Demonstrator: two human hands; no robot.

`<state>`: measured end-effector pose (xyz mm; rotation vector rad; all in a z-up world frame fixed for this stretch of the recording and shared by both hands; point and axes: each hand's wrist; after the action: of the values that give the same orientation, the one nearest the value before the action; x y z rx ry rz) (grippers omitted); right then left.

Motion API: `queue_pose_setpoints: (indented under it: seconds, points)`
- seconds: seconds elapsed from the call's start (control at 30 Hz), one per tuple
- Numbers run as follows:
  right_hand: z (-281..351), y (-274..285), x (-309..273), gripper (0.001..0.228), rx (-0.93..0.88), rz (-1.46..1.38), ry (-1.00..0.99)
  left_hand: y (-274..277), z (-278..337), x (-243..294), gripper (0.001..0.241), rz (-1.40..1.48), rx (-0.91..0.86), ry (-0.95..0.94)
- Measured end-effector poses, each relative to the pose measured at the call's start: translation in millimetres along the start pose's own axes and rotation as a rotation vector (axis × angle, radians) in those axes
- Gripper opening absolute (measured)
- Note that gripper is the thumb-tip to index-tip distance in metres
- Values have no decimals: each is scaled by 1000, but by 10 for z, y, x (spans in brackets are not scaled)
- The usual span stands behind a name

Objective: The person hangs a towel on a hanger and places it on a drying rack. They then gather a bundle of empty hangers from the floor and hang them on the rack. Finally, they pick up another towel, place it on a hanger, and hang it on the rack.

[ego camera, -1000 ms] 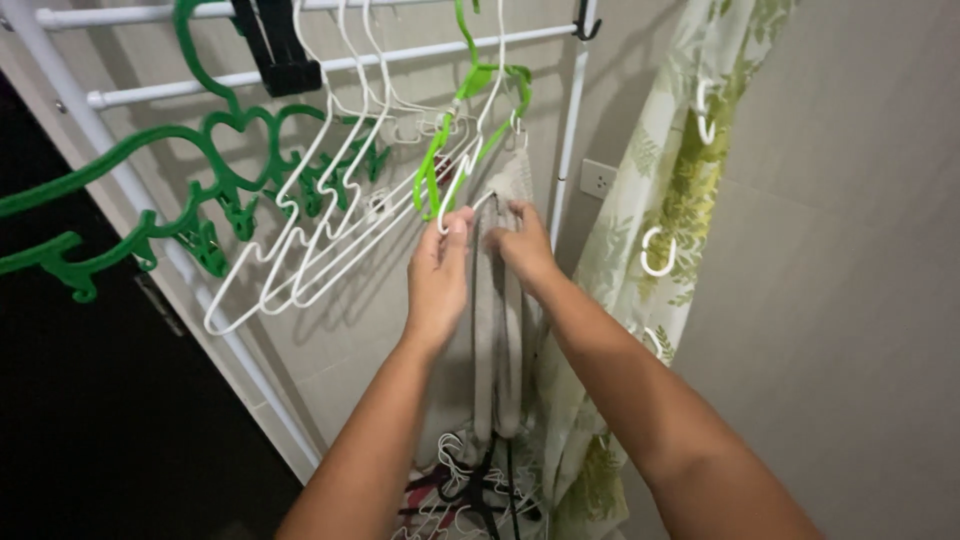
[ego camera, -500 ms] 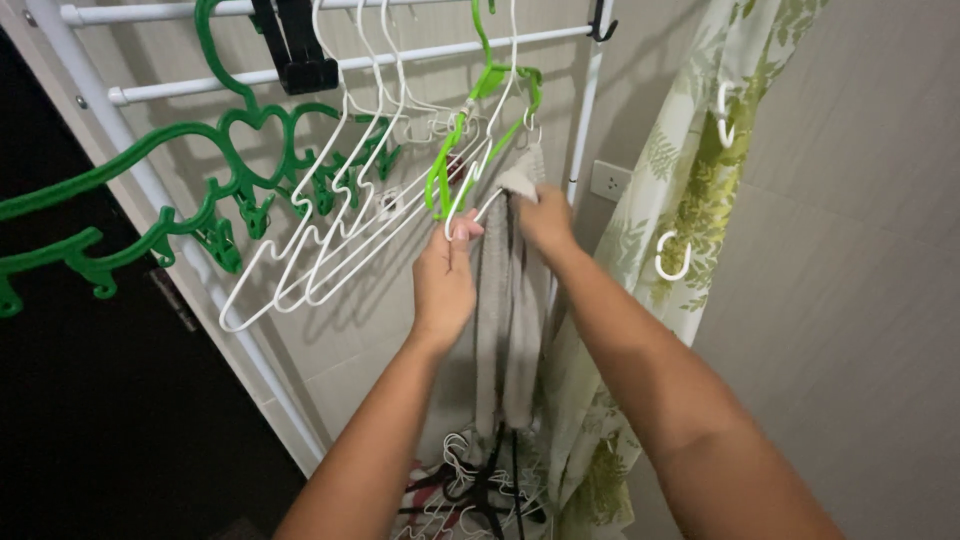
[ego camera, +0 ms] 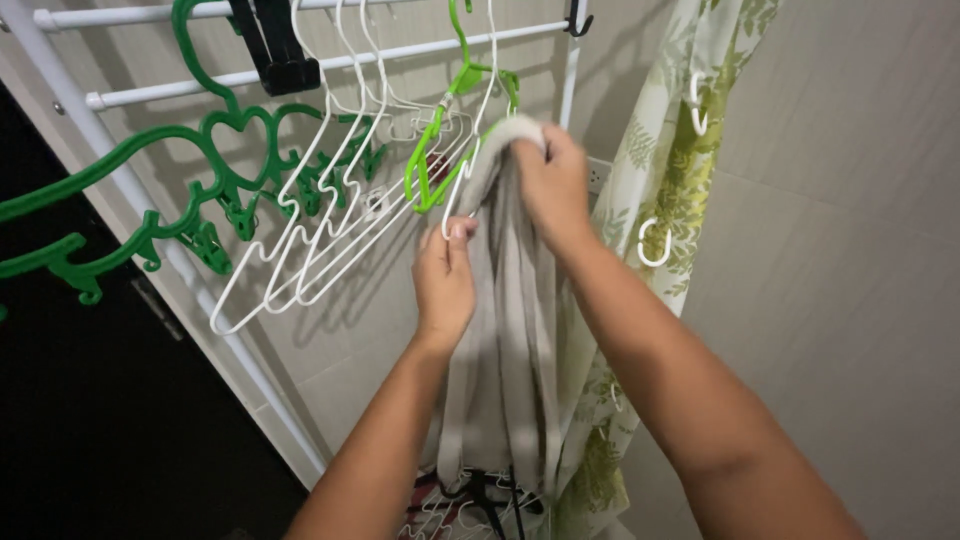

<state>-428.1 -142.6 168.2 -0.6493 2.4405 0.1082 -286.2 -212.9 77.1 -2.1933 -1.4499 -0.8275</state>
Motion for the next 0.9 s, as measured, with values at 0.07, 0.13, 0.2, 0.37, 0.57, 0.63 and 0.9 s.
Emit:
queue_pose_setpoints:
  seconds: [0.07,0.13,0.2,0.37,0.57,0.63,0.9]
  points:
    - [178,52,-94,19,-45,129,10,58,-4,95,25,-3,1,53]
    - [347,99,-180,24,-91,257,20,103,-8,100,26,-7,3,107]
    - [503,137,-253,30,-138,523,97,136,-21,11,23,-64,57,14]
    - [730,161,-445,47,-311,710,-2,161,8,-207,23,-65,83,4]
    - [948,114,-401,55,-403,664,126,90,41,-285,32,244,-10,366]
    - [974,103,-414,55,-401,639,215,73,42,-341,34,365,-30,440]
    - [871,106,-528,30,-217,543,493,166,32,-129,35,-10,101,321]
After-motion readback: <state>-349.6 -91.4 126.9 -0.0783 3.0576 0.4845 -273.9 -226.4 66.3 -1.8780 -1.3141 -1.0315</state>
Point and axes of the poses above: each hand's wrist, its own z-axis away from the middle knuckle, its own y-axis out of the back of the hand, x = y × z, and after that the axes turned 7 degrees about y, right-handed
